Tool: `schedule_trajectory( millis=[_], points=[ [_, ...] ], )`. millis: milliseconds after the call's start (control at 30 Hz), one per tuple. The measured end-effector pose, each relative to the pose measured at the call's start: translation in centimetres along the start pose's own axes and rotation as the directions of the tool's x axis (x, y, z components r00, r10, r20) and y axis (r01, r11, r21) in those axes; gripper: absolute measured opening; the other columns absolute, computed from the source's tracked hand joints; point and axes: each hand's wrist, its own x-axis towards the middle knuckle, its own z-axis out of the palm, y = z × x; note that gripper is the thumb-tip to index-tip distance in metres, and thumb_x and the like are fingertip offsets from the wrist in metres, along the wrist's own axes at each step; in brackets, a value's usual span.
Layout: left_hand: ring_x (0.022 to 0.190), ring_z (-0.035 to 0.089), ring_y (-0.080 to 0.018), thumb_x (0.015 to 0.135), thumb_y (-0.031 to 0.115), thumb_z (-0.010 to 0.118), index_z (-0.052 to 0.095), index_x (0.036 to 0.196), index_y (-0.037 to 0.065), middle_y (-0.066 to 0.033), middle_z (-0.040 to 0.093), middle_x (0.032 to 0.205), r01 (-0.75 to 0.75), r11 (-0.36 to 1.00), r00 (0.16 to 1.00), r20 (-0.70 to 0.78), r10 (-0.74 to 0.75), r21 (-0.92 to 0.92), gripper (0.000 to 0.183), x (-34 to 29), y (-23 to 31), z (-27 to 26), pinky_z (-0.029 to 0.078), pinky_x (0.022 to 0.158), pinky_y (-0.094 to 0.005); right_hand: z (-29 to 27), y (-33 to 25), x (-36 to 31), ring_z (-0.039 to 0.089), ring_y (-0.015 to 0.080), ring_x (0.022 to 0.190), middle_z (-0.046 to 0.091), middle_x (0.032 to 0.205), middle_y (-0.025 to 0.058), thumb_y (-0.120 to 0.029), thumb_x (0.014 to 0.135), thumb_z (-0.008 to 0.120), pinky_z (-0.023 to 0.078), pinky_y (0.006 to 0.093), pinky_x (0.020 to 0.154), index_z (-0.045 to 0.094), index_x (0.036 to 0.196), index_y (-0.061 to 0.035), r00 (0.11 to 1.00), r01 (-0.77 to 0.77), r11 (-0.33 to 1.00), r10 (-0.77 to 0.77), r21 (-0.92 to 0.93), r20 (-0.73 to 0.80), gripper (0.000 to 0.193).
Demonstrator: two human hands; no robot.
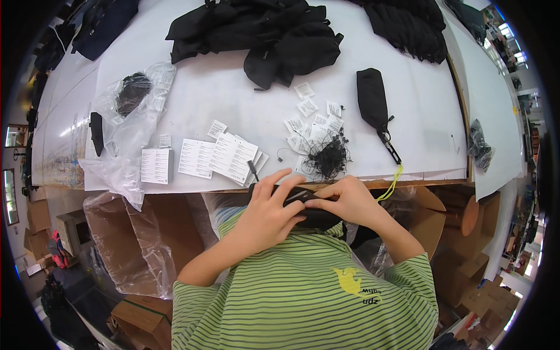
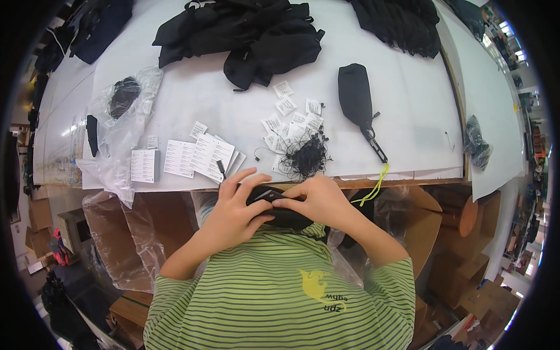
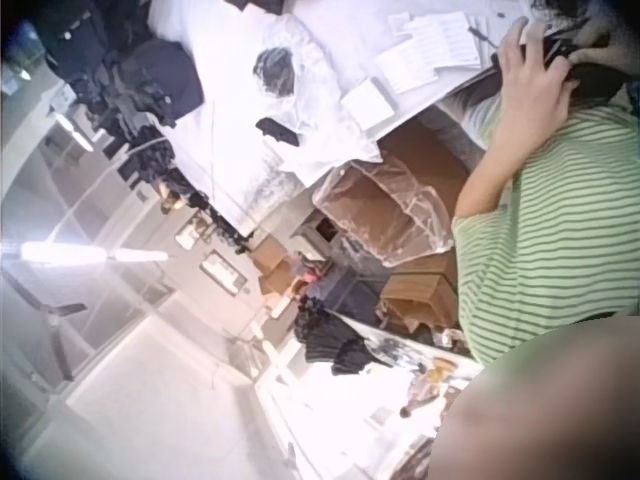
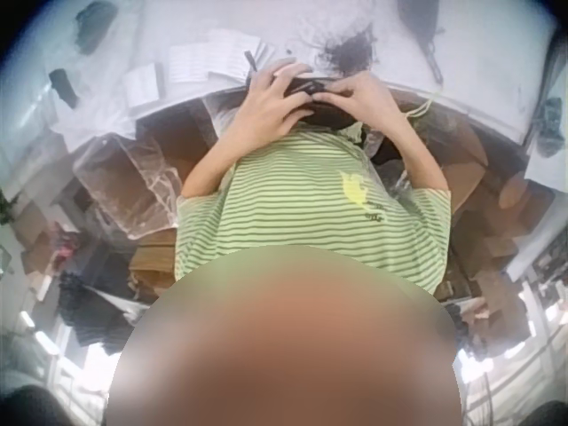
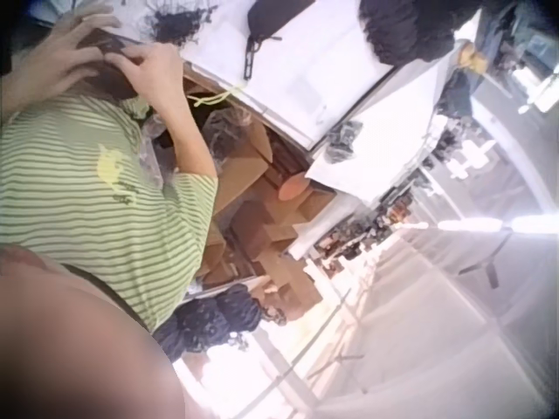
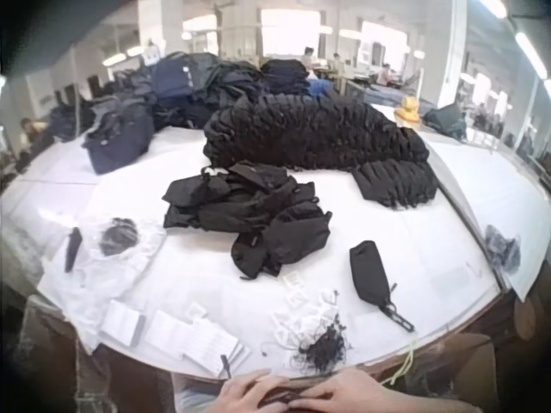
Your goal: Inserting small instruction packets and zipper pulls into black fabric pouches at a workstation.
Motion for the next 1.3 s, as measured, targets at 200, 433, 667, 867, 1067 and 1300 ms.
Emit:
schedule_trajectory(
  millis=[200,433,667,867,1067,1300],
  points=[
    [0.087,0.057,-0.0233,0.074,0.014,0.071,0.058,0.09,0.005,-0.0059,0.06,0.09,-0.12,0.983,0.975,0.169,0.143,-0.141,0.022,-0.7,-2.3,1.3,0.041,0.089,-0.0359,1.4,1.3,-0.5,0.046,0.0195,0.044,0.052,0.049,0.0052,-0.047,0.081,0.066,0.037,0.0304,0.048,0.074,0.093,-0.0168,0.996,0.087,0.996,-0.086,-0.034,0.024,0.033],
    [0.069,0.058,-0.028,0.086,0.027,0.062,0.06,0.089,0.005,-0.0132,0.059,0.069,0.08,0.961,0.89,0.453,0.051,-0.265,0.022,1.8,-5.7,1.0,0.043,0.085,-0.0339,1.6,2.6,-1.3,0.045,0.0179,0.044,0.045,0.048,0.0051,-0.043,0.074,0.075,0.035,0.0321,0.047,0.068,0.081,-0.0085,0.996,0.079,0.994,-0.081,-0.079,-0.03,0.036],
    [0.085,0.06,-0.0279,0.078,0.032,0.07,0.06,0.085,0.004,-0.0132,0.061,0.087,0.324,0.946,0.946,0.036,-0.323,-0.012,0.03,10.1,-14.4,5.6,0.047,0.074,-0.0383,1.5,2.2,-1.1,0.049,0.0232,0.045,0.048,0.049,0.0061,-0.041,0.074,0.074,0.037,0.0339,0.048,0.068,0.079,-0.0064,0.993,0.112,0.983,-0.114,-0.144,-0.004,0.036],
    [0.082,0.059,-0.0289,0.074,0.028,0.073,0.056,0.078,0.004,-0.0118,0.06,0.09,0.293,0.949,0.948,0.093,-0.304,0.119,0.029,11.6,-15.7,7.9,0.047,0.071,-0.0375,1.2,2.7,-1.7,0.058,0.026,0.051,0.059,0.056,0.0091,-0.035,0.075,0.073,0.045,0.0329,0.052,0.071,0.086,-0.0087,0.947,0.261,0.94,-0.294,-0.222,-0.133,0.028],
    [0.086,0.058,-0.0296,0.067,0.026,0.077,0.059,0.075,0.005,-0.0118,0.06,0.081,0.412,0.909,0.911,0.061,-0.409,-0.062,0.029,11.2,-14.9,6.7,0.045,0.072,-0.0399,0.2,1.6,-1.7,0.058,0.0286,0.051,0.059,0.056,0.0099,-0.032,0.076,0.073,0.046,0.0351,0.051,0.071,0.083,-0.0098,0.955,0.177,0.951,-0.228,-0.254,-0.19,0.024],
    [0.08,0.058,-0.0277,0.065,0.026,0.078,0.06,0.073,0.006,-0.0099,0.061,0.078,0.257,0.966,0.966,0.023,-0.257,0.018,0.028,11.3,-16.3,7.8,0.044,0.074,-0.0384,0.5,0.3,-1.0,0.058,0.0295,0.05,0.058,0.054,0.0106,-0.032,0.077,0.072,0.046,0.0354,0.051,0.071,0.082,-0.0094,0.942,0.239,0.929,-0.293,-0.283,-0.167,0.024]
  ],
)
